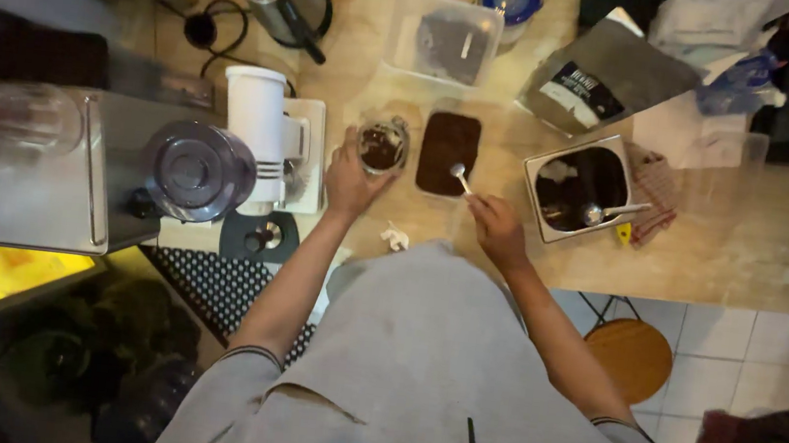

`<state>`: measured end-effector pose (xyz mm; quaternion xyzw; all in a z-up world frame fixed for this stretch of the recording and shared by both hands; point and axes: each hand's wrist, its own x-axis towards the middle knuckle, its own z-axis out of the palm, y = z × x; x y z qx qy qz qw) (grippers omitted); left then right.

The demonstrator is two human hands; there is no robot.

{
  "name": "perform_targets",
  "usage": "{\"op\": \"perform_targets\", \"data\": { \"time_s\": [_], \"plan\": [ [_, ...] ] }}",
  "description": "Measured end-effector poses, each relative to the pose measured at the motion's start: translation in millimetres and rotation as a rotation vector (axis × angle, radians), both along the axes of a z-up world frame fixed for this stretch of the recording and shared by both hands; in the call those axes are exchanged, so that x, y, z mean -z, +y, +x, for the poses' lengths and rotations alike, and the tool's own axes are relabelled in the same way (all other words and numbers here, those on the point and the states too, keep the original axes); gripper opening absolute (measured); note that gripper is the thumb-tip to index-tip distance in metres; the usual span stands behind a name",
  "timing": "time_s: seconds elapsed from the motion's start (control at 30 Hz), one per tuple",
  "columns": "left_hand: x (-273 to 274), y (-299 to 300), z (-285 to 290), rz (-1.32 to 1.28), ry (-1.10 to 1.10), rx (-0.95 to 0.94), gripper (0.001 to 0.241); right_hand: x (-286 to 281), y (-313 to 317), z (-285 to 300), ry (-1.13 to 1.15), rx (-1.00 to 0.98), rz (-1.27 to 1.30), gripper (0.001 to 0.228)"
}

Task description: Scooping coffee grounds into a glass jar using a small spoon.

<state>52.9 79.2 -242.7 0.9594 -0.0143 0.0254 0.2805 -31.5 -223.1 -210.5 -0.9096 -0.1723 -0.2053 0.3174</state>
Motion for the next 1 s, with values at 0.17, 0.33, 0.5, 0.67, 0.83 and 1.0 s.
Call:
{"op": "perform_targets", "data": {
  "time_s": [0.17,0.33,0.5,0.67,0.83,1.0],
  "plan": [
    [7.5,-0.3,-36.7,0.205,-0.472,0.318,0.086,-14.4,3.9,-3.7,0.024,0.02,0.045,0.02],
    [21.8,9.3,-103.5,0.019,-0.288,0.807,0.034,-32.5,8.9,-19.3,0.107,0.047,0.122,0.02],
    [50.6,21.3,-134.9,0.14,0.194,0.716,0.032,-21.1,7.9,-30.6,0.166,0.09,0.208,0.018],
    [27.1,8.4,-137.1,0.187,0.08,0.564,0.044,-24.9,7.7,-36.3,0.152,0.122,0.241,0.018],
    [4.7,6.1,-128.4,0.29,-0.393,0.528,0.011,-27.5,8.2,-36.9,0.167,0.135,0.264,0.018],
    [79.8,38.0,-146.8,0.225,-0.237,0.532,0.017,-23.6,11.7,-31.8,0.146,0.177,0.337,0.019]
  ]
}}
